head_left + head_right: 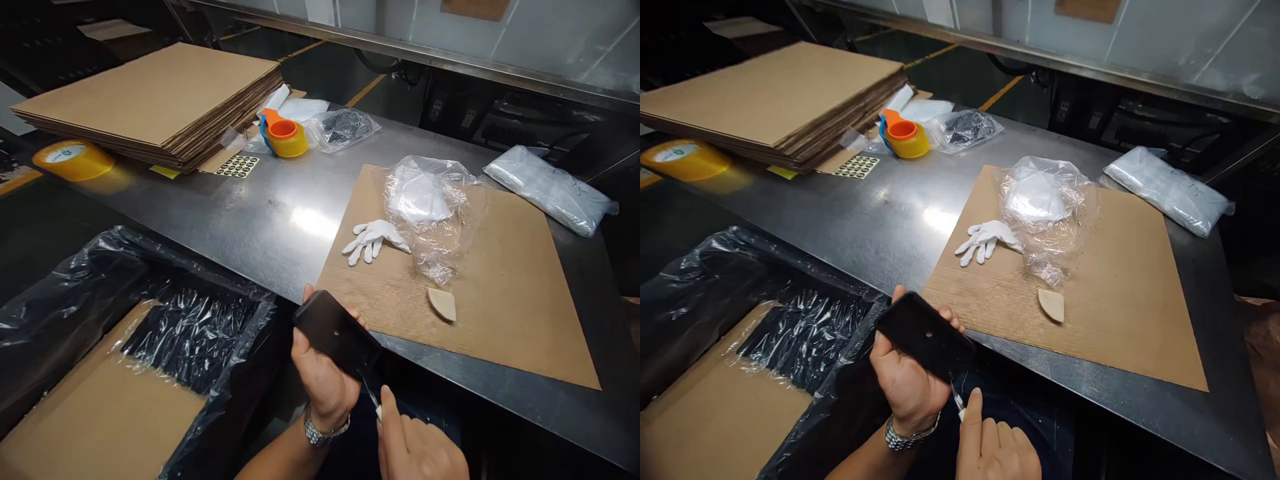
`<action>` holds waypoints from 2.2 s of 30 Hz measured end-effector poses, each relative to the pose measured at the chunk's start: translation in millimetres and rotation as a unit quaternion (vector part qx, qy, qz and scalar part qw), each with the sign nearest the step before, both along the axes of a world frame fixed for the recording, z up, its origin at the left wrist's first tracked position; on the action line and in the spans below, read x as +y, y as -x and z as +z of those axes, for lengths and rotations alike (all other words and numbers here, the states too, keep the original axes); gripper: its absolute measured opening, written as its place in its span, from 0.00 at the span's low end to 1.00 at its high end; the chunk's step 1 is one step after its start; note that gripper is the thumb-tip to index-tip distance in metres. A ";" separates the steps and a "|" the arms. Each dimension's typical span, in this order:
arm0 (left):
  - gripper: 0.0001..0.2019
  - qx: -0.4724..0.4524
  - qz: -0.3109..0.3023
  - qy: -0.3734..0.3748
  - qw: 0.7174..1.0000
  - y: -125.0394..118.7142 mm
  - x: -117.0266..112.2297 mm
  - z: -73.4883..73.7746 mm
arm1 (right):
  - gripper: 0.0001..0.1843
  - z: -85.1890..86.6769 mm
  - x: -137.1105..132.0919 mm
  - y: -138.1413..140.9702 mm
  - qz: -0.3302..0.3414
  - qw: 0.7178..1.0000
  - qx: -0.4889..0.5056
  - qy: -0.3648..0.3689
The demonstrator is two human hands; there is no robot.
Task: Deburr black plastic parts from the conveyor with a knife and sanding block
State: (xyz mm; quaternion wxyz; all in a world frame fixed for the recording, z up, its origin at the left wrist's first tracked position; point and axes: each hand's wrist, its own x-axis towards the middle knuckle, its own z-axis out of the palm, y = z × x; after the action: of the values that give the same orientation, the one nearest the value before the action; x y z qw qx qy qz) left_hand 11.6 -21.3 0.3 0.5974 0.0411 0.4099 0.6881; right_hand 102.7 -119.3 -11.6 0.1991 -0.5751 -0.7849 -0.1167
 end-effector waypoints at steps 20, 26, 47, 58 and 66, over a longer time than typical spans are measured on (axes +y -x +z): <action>0.24 0.013 0.013 -0.054 0.998 -0.7 -5.2 -0.9 | 0.11 -0.9 -1.8 -1.3 0.011 0.999 -0.038 0.014; 0.24 0.023 0.017 -0.063 0.998 -0.9 -5.8 -4.0 | 0.11 -3.8 -2.2 -2.0 0.018 0.999 -0.025 0.020; 0.23 0.031 -0.036 0.049 0.998 -0.8 -3.6 -2.1 | 0.12 -4.8 2.1 -13.9 0.014 0.999 -0.039 0.006; 0.23 -0.043 -0.174 0.100 0.979 5.5 4.1 2.7 | 0.17 5.2 8.7 -44.4 -0.005 0.990 0.050 0.133; 0.24 -0.061 -0.188 0.073 0.977 3.6 2.0 3.5 | 0.17 12.8 9.9 -45.5 -0.004 0.995 0.005 0.097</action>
State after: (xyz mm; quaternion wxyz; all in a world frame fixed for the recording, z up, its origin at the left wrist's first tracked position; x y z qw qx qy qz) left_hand 8.0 -19.3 3.8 0.7415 0.0315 0.4069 0.5325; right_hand 148.2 -109.4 1.2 0.1457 -0.5952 -0.7893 -0.0384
